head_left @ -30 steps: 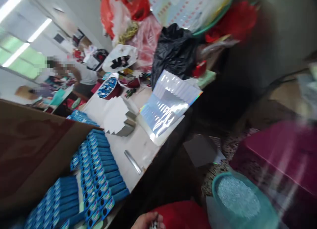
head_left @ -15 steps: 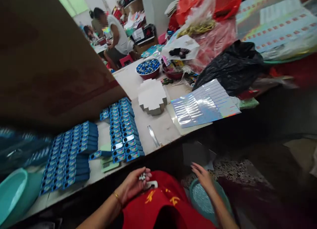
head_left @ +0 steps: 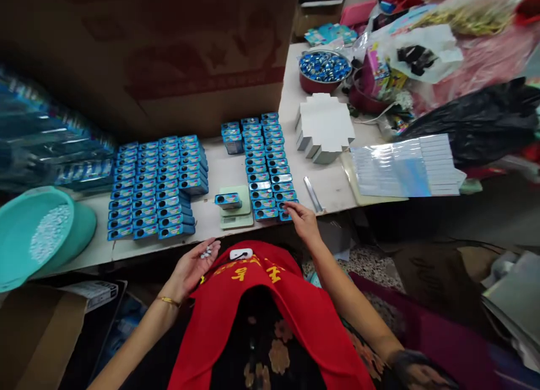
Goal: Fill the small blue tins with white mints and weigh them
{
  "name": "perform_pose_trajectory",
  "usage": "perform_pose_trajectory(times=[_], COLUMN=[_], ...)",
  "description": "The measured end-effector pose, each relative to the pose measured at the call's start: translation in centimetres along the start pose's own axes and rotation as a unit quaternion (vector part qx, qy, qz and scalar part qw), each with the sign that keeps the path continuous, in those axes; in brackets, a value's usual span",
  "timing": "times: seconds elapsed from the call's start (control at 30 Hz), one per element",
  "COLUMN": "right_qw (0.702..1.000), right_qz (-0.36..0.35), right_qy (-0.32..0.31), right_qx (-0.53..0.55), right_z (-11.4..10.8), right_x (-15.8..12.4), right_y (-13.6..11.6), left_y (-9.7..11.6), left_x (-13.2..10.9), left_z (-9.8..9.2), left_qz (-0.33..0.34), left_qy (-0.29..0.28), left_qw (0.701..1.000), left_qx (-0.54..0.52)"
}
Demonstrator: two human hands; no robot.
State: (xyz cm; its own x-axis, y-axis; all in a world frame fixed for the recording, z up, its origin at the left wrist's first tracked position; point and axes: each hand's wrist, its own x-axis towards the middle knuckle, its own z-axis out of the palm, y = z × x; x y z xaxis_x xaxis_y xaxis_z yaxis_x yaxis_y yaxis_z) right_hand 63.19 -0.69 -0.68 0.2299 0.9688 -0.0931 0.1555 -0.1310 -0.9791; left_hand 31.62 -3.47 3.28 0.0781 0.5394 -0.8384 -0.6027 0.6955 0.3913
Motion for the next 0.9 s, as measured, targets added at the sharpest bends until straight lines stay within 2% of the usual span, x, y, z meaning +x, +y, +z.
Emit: perform_pose_trajectory(times=[0.13, 0.23, 0.4, 0.63, 0.77, 0.9], right_qw=[0.991, 0.977, 0.956, 0.934, 0.920, 0.910], right_qz=[-0.052, -0.096, -0.136, -0.177, -0.203, -0.211], right_qy=[0.064, 0.052, -0.024, -0.117, -0.150, -0.165], right_qx=[-0.102, -0.186, -0.258, -0.288, -0.298, -0.316], right_z=[3.0, 3.9, 5.3, 7.6, 8.7, 9.3], right_x=[-0.3, -0.7, -0.4, 3.3, 4.8, 5.1], right_y=[-0.4, -0.9, -1.2, -2.4, -3.1, -3.2], left_y=[2.9, 3.4, 2.9, 2.5, 2.4, 2.2], left_x=[0.4, 1.2, 2.7, 3.2, 3.2, 3.5], left_z=[-3.0, -3.7, -3.2, -1.9, -1.3, -1.4], left_qz=[0.007, 0.007, 0.021, 0.044, 0.036, 0.043], left_qy=[-0.012, -0.011, 0.018, 0.027, 0.029, 0.037], left_qw=[1.000, 1.000, 0.999, 0.996, 0.995, 0.995], left_qx=[0.005, 0.000, -0.024, -0.070, -0.084, -0.083])
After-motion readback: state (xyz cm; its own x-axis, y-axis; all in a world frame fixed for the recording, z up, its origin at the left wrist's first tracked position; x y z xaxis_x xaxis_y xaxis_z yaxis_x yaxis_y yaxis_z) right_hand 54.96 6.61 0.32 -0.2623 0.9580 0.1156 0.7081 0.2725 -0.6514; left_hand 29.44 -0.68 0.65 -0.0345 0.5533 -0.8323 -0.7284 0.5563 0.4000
